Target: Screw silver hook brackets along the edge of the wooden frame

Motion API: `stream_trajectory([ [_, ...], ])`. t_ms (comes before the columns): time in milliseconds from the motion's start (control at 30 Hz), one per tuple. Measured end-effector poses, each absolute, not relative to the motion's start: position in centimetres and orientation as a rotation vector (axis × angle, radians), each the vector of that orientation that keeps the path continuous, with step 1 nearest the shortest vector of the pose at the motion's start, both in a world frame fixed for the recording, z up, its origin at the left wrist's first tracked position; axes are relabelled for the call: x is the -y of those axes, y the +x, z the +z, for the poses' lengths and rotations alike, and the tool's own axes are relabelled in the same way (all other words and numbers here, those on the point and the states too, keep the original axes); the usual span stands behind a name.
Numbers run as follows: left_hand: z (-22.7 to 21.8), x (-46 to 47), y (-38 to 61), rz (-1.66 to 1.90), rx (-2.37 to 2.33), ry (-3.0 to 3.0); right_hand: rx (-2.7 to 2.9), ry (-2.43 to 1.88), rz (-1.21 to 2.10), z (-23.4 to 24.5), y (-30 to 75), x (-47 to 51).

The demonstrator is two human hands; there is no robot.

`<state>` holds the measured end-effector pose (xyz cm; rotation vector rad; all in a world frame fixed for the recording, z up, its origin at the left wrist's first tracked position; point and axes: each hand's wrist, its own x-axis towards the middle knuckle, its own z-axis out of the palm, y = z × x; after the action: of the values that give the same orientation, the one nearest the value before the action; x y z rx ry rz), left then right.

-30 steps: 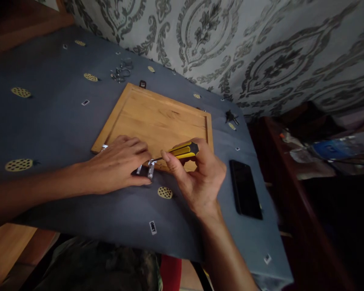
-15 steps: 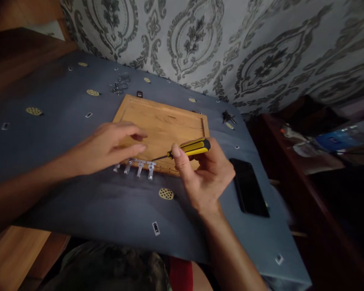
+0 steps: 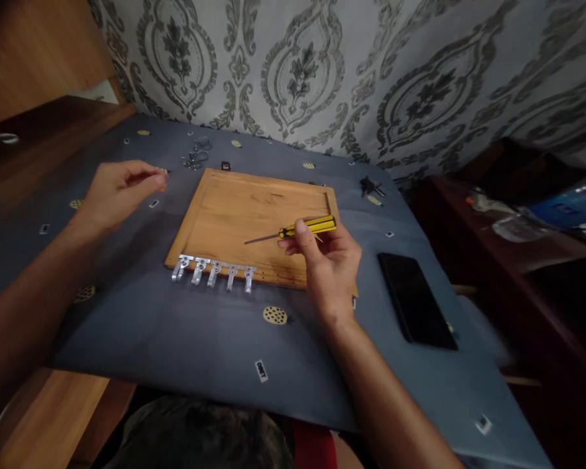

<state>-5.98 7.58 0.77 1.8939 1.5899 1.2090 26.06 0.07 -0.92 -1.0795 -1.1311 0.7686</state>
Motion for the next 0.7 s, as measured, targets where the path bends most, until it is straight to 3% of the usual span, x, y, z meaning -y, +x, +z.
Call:
stream_trajectory([
  [433, -2.4, -8.9, -7.0, 1.094, -1.768, 2.171, 0.769, -0.966, 1.344, -3.2, 27.3, -2.5],
  [700, -3.4, -9.6, -7.1, 1.05, -1.776, 2.309, 0.629, -1.032, 1.403, -2.4, 27.0, -2.3],
])
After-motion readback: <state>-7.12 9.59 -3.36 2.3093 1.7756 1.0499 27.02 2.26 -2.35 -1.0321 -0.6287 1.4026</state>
